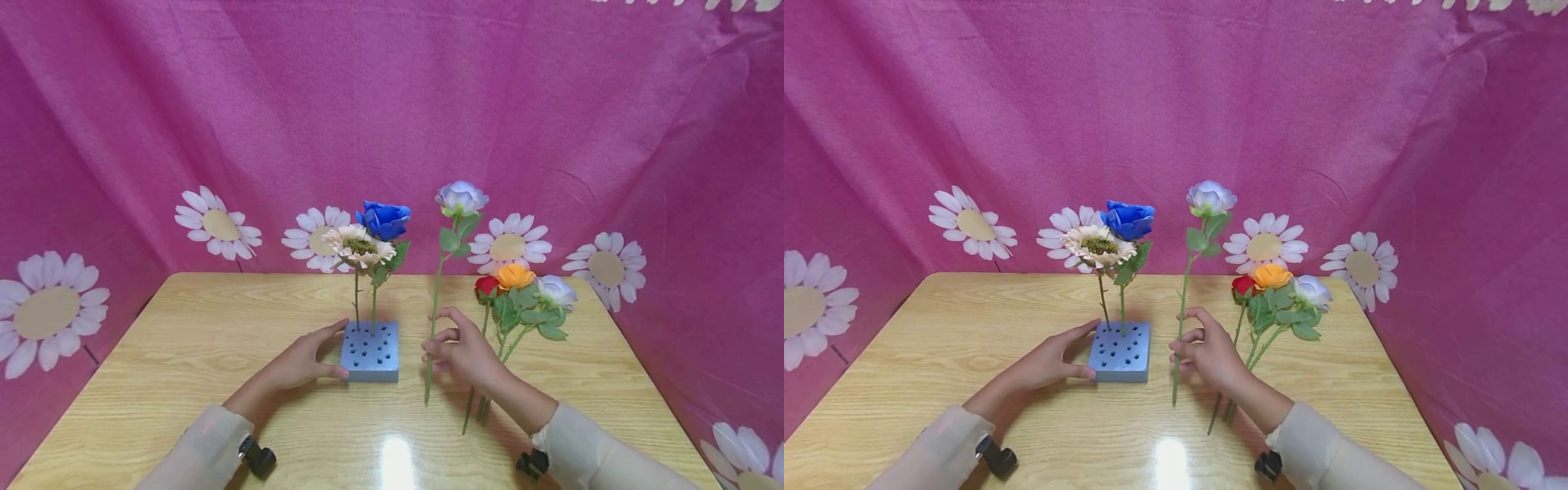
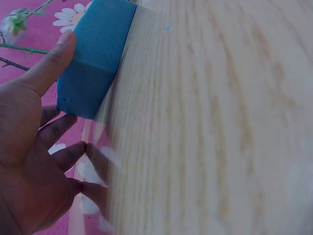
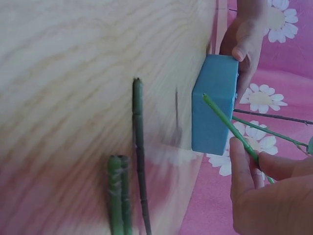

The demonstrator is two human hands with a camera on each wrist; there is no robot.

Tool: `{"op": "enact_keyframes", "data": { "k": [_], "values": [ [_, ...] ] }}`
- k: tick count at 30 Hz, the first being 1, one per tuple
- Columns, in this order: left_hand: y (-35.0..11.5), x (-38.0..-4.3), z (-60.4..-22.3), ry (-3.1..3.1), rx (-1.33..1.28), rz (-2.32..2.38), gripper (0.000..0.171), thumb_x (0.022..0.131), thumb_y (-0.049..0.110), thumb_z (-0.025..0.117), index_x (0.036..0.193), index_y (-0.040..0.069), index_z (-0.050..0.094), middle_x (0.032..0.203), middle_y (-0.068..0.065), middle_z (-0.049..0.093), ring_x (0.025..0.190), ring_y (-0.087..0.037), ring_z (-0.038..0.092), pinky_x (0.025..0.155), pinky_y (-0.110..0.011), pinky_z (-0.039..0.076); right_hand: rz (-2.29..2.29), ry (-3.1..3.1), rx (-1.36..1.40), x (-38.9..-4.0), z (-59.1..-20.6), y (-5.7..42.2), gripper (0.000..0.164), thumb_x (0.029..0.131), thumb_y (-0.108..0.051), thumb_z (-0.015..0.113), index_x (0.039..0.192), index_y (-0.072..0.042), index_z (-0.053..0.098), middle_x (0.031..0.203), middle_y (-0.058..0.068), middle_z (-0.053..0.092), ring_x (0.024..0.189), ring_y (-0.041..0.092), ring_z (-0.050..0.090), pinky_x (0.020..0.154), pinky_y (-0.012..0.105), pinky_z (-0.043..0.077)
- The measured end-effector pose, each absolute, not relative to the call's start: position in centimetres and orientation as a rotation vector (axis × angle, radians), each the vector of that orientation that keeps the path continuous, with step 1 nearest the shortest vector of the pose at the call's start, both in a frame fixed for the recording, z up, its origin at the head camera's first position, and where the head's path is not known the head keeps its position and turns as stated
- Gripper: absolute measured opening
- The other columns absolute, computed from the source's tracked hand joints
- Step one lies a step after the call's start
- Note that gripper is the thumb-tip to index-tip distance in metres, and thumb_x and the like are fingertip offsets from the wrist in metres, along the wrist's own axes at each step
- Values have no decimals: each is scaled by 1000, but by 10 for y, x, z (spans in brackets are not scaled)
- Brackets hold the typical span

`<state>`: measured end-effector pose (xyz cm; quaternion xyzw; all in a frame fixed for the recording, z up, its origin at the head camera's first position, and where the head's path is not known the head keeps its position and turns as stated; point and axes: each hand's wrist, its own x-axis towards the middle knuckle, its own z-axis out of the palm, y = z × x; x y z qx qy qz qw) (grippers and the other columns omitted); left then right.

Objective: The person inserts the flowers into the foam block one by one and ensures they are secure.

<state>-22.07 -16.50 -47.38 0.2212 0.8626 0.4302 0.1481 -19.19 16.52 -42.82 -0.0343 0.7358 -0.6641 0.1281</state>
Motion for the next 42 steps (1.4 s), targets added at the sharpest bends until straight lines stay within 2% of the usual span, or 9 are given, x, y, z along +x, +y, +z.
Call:
{"op": "enact_keyframes", "data": {
  "k": [10, 24, 32, 37, 42],
  "values": [
    [-165, -220, -473, 2470, 645, 1249, 105, 83, 39, 86, 165, 14, 25, 165, -12, 37, 155, -36, 26, 123, -64, 18, -1934, 2222, -123, -200, -421, 160, 43, 97, 4, 66, 136, -5, 50, 92, 13, 67, 86, 33, 76, 80, 56, 62],
    [-164, -221, -473, 2472, 642, 1244, 105, 83, 39, 86, 165, 14, 25, 165, -11, 37, 155, -36, 26, 123, -64, 18, -1978, 2263, -153, -215, -416, 150, 32, 95, 5, 69, 126, 2, 58, 90, 10, 66, 90, 35, 76, 81, 50, 63],
    [-165, -222, -474, 2474, 634, 1246, 105, 83, 40, 86, 165, 15, 26, 165, -11, 38, 155, -36, 26, 123, -65, 18, -1983, 2304, -177, -218, -408, 142, 29, 96, 4, 67, 124, 4, 59, 100, 25, 69, 93, 40, 75, 81, 47, 63],
    [-165, -221, -474, 2474, 615, 1238, 105, 83, 41, 86, 165, 15, 26, 165, -10, 37, 156, -37, 24, 122, -66, 18, -1991, 2330, -212, -223, -406, 138, 25, 97, 4, 67, 121, 4, 61, 103, 29, 69, 93, 40, 75, 80, 47, 63],
    [-165, -221, -474, 2469, 616, 1245, 105, 83, 40, 86, 165, 15, 26, 165, -11, 37, 156, -36, 25, 123, -65, 18, -2010, 2348, -242, -226, -402, 134, 21, 96, 4, 69, 115, 5, 61, 97, 22, 72, 91, 38, 75, 81, 49, 63]
  ]
}}
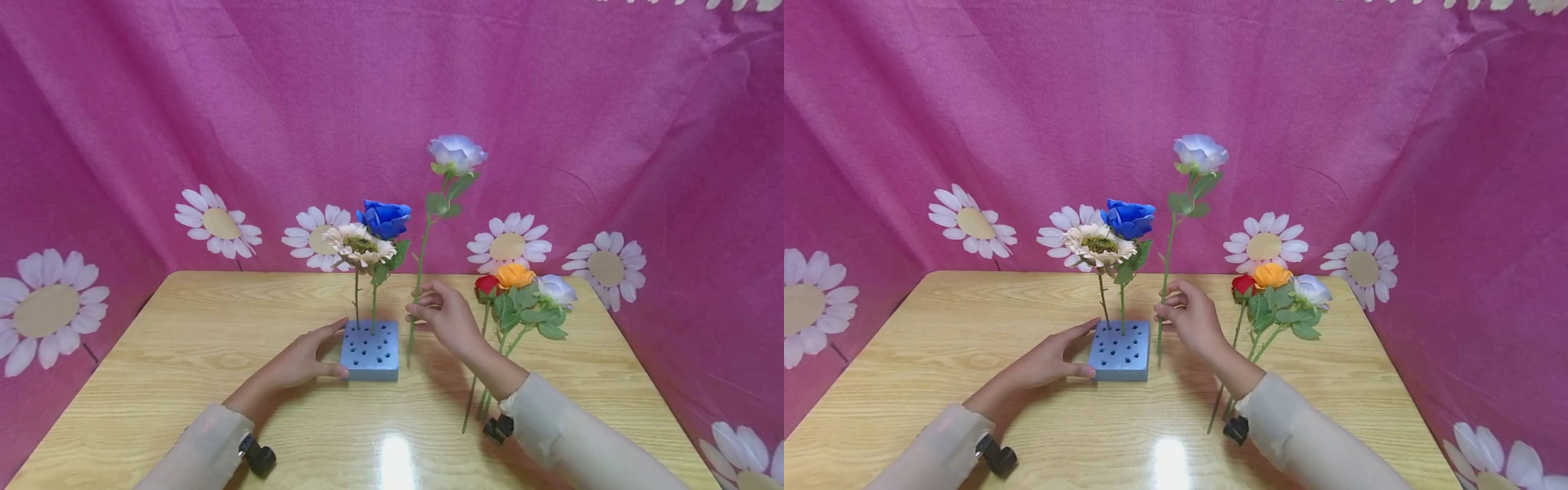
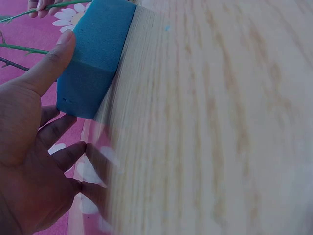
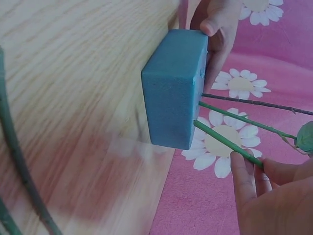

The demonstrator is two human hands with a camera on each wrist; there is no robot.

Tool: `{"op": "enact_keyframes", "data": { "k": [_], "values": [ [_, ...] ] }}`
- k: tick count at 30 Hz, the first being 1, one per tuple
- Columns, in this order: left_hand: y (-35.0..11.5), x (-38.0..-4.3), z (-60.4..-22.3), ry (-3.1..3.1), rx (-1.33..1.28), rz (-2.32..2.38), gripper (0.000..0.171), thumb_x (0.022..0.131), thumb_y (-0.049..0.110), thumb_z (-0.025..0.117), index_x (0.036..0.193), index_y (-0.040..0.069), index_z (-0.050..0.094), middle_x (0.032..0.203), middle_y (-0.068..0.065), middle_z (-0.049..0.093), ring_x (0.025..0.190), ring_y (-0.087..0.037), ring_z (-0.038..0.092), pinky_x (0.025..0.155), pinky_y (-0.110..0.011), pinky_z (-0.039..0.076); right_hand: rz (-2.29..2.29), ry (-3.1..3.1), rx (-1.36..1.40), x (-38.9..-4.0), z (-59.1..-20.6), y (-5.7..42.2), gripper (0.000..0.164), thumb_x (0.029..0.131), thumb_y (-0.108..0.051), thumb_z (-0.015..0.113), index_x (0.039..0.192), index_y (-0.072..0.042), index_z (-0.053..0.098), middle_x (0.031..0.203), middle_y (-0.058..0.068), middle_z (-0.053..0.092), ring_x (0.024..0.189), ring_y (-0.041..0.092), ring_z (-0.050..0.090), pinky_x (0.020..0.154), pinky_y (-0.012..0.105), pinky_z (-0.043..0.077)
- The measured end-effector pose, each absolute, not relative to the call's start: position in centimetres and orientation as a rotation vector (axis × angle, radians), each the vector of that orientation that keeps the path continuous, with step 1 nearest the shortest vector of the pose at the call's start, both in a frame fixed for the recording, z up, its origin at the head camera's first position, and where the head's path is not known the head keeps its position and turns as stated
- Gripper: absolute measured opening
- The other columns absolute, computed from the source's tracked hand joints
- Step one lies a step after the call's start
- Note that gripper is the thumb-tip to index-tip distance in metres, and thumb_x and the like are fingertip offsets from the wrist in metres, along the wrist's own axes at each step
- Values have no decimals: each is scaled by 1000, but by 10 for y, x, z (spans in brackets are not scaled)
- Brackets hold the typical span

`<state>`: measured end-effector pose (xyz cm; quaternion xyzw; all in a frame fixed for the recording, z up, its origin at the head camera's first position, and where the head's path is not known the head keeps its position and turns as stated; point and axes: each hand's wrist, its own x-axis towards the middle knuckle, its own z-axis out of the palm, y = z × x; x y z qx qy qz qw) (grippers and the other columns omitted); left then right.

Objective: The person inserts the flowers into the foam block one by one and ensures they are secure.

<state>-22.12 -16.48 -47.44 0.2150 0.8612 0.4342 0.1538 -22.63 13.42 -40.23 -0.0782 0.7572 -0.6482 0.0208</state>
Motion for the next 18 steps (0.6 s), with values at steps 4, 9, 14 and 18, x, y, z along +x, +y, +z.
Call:
{"op": "enact_keyframes", "data": {
  "k": [4, 9, 14, 18],
  "values": [
    [-165, -221, -475, 2472, 619, 1240, 105, 83, 41, 86, 165, 15, 26, 165, -10, 37, 156, -36, 25, 123, -64, 18, -2033, 2341, -246, -230, -401, 131, 17, 95, 4, 69, 111, 5, 62, 93, 15, 74, 92, 38, 75, 81, 49, 63],
    [-165, -222, -475, 2477, 617, 1238, 105, 83, 41, 86, 165, 15, 26, 165, -10, 37, 156, -36, 25, 123, -64, 18, -2053, 2342, -219, -234, -401, 126, 15, 95, 4, 70, 109, 5, 63, 94, 15, 75, 92, 38, 75, 83, 50, 62],
    [-165, -221, -475, 2478, 615, 1237, 106, 82, 41, 87, 165, 15, 26, 165, -10, 36, 156, -37, 24, 123, -64, 18, -2076, 2343, -203, -237, -400, 120, 14, 95, 5, 70, 107, 8, 64, 96, 20, 74, 95, 41, 74, 84, 52, 61],
    [-165, -221, -475, 2481, 614, 1235, 105, 83, 41, 87, 165, 14, 26, 165, -11, 36, 155, -37, 25, 123, -64, 19, -2089, 2345, -188, -239, -401, 117, 12, 95, 6, 69, 105, 9, 63, 99, 25, 73, 96, 43, 74, 83, 48, 62]
  ]
}}
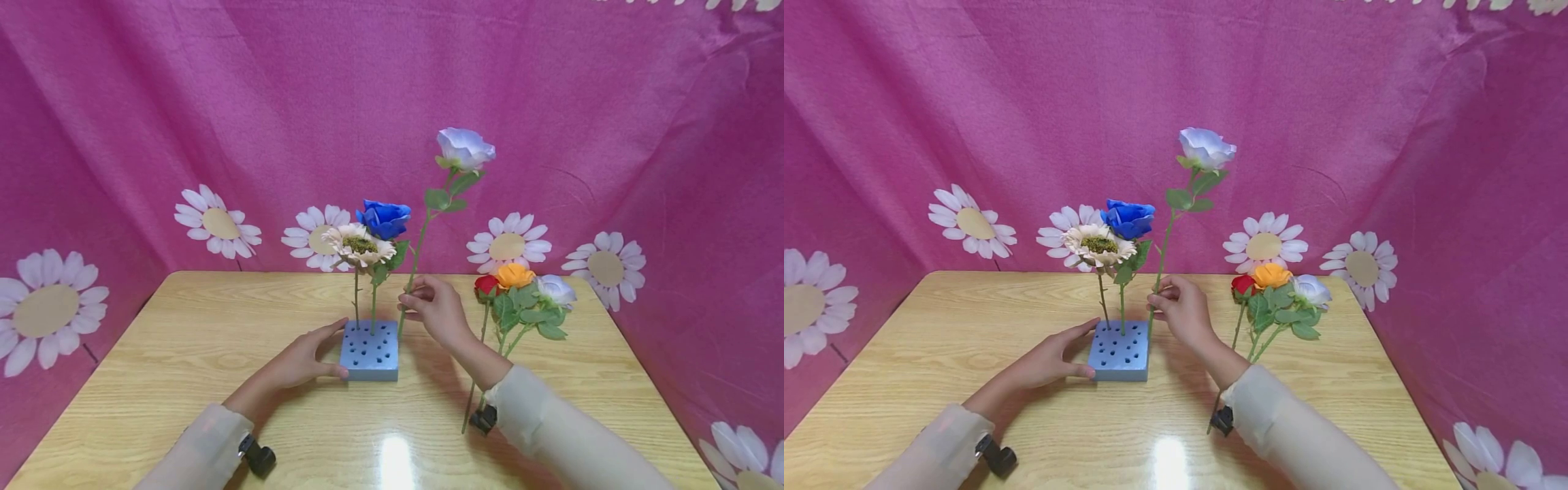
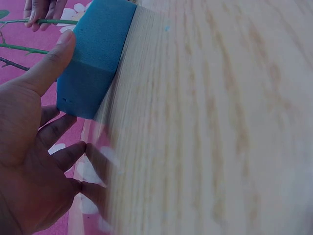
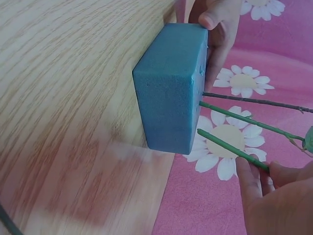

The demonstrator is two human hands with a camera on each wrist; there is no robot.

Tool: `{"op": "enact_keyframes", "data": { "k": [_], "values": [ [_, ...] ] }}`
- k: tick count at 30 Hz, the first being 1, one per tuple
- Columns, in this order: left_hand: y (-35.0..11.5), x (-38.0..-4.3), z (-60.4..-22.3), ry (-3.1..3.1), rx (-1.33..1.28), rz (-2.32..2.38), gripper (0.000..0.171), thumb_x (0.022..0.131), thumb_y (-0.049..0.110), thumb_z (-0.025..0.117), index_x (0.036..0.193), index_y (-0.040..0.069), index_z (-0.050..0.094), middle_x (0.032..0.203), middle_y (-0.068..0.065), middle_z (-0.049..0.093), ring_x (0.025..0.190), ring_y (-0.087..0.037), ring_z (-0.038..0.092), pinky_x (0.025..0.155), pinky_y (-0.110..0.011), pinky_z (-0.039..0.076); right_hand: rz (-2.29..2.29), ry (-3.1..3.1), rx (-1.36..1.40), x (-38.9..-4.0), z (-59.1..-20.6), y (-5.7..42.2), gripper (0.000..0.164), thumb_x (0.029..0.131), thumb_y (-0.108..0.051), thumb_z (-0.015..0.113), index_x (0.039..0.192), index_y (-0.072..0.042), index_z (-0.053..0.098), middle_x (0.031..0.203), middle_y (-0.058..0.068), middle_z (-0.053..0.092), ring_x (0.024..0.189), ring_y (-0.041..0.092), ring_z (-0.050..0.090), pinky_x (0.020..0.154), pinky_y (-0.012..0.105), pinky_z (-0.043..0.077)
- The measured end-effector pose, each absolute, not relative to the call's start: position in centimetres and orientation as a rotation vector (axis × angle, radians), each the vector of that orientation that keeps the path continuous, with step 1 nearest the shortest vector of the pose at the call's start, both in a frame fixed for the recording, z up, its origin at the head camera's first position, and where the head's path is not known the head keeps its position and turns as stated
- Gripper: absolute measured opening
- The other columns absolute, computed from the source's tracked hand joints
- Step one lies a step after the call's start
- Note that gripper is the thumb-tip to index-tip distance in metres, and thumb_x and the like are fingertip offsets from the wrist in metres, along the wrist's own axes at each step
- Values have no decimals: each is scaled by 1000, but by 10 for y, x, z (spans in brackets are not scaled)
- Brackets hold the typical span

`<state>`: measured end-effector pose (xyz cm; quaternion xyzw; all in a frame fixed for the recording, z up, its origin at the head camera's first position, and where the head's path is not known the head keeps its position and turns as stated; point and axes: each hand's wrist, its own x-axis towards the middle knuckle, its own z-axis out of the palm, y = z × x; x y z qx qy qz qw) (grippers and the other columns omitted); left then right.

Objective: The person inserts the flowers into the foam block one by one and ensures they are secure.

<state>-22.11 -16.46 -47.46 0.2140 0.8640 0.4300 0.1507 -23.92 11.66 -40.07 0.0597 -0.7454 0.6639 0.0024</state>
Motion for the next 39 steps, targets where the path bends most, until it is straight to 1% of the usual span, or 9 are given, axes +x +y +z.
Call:
{"op": "enact_keyframes", "data": {
  "k": [3, 6, 9, 13, 16, 19, 30, 35, 39],
  "values": [
    [-165, -221, -475, 2479, 613, 1238, 105, 83, 40, 86, 165, 15, 26, 166, -11, 36, 155, -36, 25, 123, -64, 18, 2085, -2326, 173, -242, -402, 114, 8, 95, 6, 68, 101, 6, 64, 101, 29, 72, 96, 45, 74, 82, 47, 63],
    [-164, -221, -475, 2476, 608, 1239, 105, 83, 41, 86, 165, 15, 26, 166, -11, 36, 156, -36, 25, 123, -64, 18, 2084, -2315, 165, -244, -405, 111, 6, 95, 7, 68, 97, 3, 63, 104, 33, 70, 97, 46, 73, 84, 51, 61],
    [-165, -221, -475, 2478, 606, 1237, 105, 83, 41, 86, 165, 15, 26, 166, -10, 35, 156, -36, 24, 123, -64, 18, 2071, -2311, 166, -245, -407, 108, 6, 95, 9, 67, 96, 5, 62, 102, 33, 70, 91, 39, 76, 85, 52, 61],
    [-165, -221, -476, 2478, 614, 1236, 105, 83, 41, 86, 165, 15, 25, 166, -10, 35, 156, -36, 24, 123, -64, 17, 2064, -2300, 178, -246, -408, 103, 6, 94, 11, 66, 97, 9, 62, 98, 31, 71, 84, 29, 76, 81, 45, 63],
    [-165, -221, -476, 2476, 621, 1238, 105, 83, 41, 86, 165, 15, 26, 166, -10, 35, 156, -36, 24, 124, -63, 17, 2065, -2287, 190, -247, -407, 101, 6, 93, 11, 66, 97, 10, 62, 96, 31, 71, 87, 36, 76, 77, 40, 64],
    [-165, -221, -476, 2474, 628, 1242, 104, 84, 41, 86, 165, 15, 26, 166, -10, 36, 156, -36, 24, 124, -63, 17, 2057, -2282, 196, -247, -407, 100, 6, 93, 11, 66, 97, 10, 62, 95, 30, 72, 93, 45, 74, 78, 42, 64],
    [-165, -221, -475, 2480, 620, 1233, 105, 83, 42, 85, 165, 16, 25, 166, -10, 36, 156, -36, 24, 123, -65, 17, 2019, -2294, 199, -247, -413, 96, 7, 92, 12, 68, 95, 7, 63, 91, 24, 73, 91, 47, 73, 78, 46, 63],
    [-165, -221, -475, 2474, 624, 1242, 105, 83, 41, 86, 165, 16, 25, 165, -11, 36, 156, -36, 24, 123, -64, 17, 2000, -2295, 198, -245, -416, 94, 8, 91, 11, 70, 95, 7, 65, 92, 24, 73, 83, 36, 75, 74, 40, 64],
    [-165, -221, -475, 2469, 629, 1250, 105, 83, 40, 86, 165, 15, 25, 165, -11, 37, 155, -36, 26, 124, -64, 17, 1977, -2304, 217, -245, -419, 93, 9, 91, 10, 70, 97, 8, 65, 92, 24, 73, 81, 32, 75, 73, 42, 64]
  ]
}}
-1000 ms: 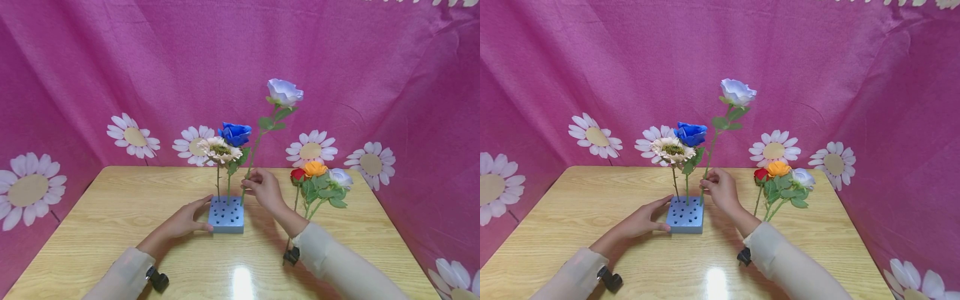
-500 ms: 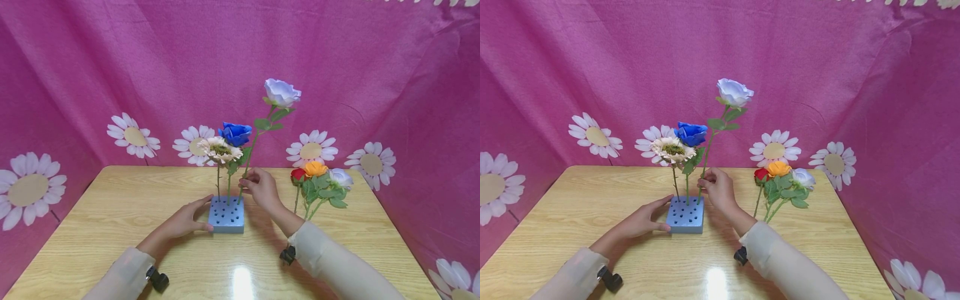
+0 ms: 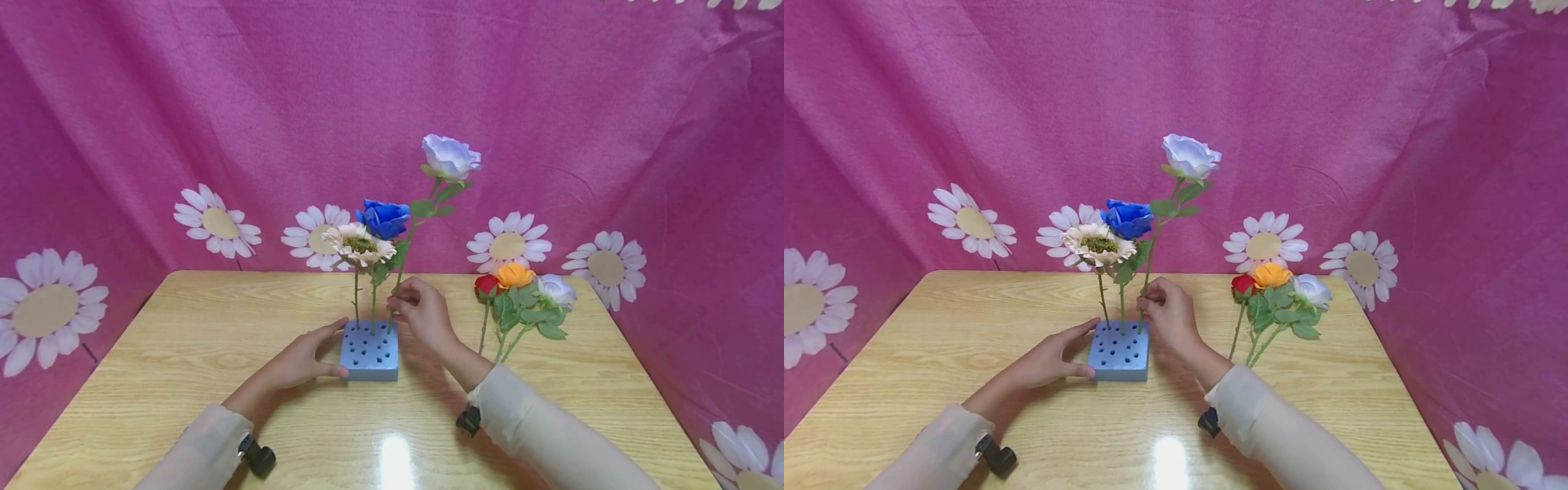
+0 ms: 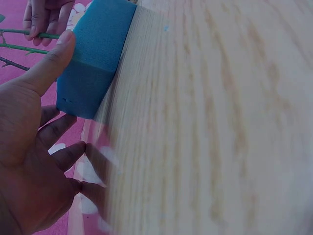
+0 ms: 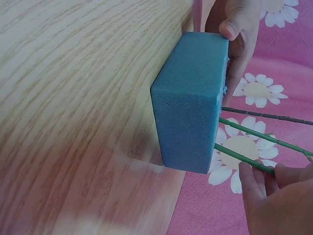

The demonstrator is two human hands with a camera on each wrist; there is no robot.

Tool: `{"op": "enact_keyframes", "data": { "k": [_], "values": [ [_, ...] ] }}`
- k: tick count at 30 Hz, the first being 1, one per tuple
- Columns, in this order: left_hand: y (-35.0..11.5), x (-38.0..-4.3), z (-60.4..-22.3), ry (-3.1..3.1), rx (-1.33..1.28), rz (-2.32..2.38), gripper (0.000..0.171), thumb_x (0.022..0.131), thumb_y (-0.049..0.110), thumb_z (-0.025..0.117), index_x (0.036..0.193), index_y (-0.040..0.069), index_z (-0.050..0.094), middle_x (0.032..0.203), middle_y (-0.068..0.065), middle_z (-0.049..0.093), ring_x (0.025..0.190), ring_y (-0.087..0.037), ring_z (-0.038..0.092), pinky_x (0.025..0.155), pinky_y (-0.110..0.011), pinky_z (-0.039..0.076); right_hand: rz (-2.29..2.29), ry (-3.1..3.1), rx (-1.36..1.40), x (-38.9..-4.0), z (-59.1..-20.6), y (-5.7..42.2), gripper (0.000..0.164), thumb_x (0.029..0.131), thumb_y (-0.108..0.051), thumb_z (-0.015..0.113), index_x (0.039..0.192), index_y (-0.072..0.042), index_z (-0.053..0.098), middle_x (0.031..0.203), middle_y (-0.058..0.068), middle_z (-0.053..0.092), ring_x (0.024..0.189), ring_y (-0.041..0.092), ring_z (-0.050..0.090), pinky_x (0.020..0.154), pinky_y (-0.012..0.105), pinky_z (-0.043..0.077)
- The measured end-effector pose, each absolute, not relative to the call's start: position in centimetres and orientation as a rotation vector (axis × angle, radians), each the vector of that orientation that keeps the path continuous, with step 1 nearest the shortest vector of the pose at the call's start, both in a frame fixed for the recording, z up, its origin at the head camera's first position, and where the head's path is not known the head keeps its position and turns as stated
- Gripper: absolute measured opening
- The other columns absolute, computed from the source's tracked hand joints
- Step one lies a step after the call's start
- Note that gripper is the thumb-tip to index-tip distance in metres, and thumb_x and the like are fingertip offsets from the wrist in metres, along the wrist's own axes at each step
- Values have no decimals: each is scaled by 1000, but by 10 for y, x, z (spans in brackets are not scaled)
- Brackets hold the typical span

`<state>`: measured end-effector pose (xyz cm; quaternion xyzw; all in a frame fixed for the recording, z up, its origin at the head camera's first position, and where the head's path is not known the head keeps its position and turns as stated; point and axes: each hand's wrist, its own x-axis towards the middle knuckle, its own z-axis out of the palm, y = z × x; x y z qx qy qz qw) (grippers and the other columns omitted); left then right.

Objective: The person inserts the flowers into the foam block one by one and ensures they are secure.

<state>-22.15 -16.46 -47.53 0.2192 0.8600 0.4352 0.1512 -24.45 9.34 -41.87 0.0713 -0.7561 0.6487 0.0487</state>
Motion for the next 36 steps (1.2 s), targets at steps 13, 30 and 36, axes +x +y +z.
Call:
{"op": "enact_keyframes", "data": {
  "k": [13, 30, 36],
  "values": [
    [-164, -222, -474, 2477, 621, 1243, 105, 83, 42, 86, 165, 16, 26, 166, -11, 36, 156, -36, 24, 124, -64, 16, 1803, -2428, 318, -240, -427, 94, 13, 91, 2, 74, 102, 3, 67, 95, 19, 74, 89, 31, 72, 77, 33, 62],
    [-165, -221, -474, 2486, 642, 1243, 105, 82, 40, 87, 164, 14, 27, 164, -12, 39, 156, -38, 23, 123, -65, 16, 1658, -2505, 345, -234, -439, 94, 5, 94, -5, 73, 97, -6, 70, 90, 4, 74, 82, 12, 65, 77, 30, 54],
    [-164, -221, -473, 2483, 628, 1243, 104, 82, 41, 87, 165, 15, 28, 165, -11, 37, 156, -38, 23, 123, -64, 16, 1641, -2524, 345, -234, -441, 94, 6, 93, -6, 75, 93, -9, 70, 89, 2, 74, 84, 12, 66, 79, 32, 54]
  ]
}}
